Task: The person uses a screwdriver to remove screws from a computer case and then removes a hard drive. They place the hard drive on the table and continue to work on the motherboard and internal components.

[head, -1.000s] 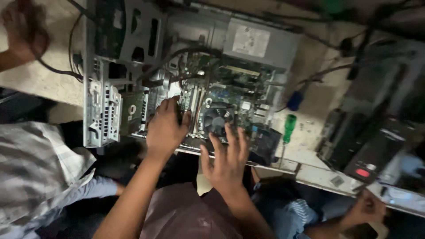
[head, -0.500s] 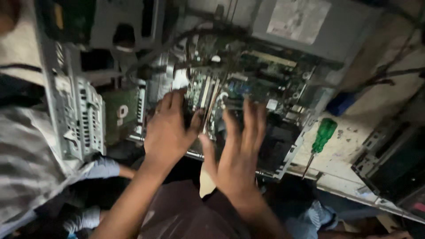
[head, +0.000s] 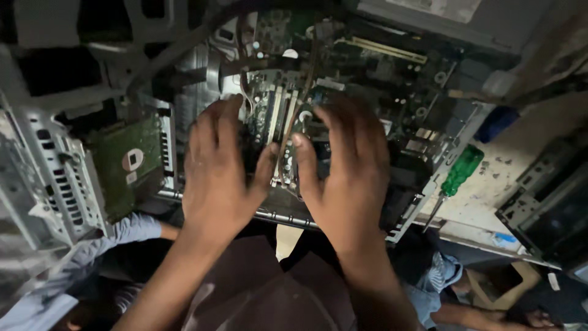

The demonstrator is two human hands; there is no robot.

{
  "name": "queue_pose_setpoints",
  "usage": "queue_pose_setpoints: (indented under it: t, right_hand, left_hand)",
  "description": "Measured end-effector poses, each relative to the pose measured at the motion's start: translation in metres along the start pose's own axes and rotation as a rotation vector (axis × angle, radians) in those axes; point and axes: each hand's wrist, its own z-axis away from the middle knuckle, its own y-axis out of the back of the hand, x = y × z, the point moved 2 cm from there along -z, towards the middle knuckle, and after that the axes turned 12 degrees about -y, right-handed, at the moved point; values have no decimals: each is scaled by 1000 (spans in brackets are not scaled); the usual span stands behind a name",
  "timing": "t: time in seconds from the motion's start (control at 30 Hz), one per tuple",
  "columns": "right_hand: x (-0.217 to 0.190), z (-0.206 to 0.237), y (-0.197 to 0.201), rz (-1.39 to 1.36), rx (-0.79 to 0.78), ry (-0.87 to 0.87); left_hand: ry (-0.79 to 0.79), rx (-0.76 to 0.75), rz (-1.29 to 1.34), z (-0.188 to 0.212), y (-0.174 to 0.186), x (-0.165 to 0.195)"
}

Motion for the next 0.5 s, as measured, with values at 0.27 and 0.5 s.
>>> queue_pose_setpoints:
  t: [0.27,0.5]
  right_hand:
    - [6,-51,32,98,-62,202]
    - [32,-58,30,29,-44,0]
  left_hand:
    - [-331,247,171,-48,13,-22]
    - [-400,249,97,-61,-16,-31]
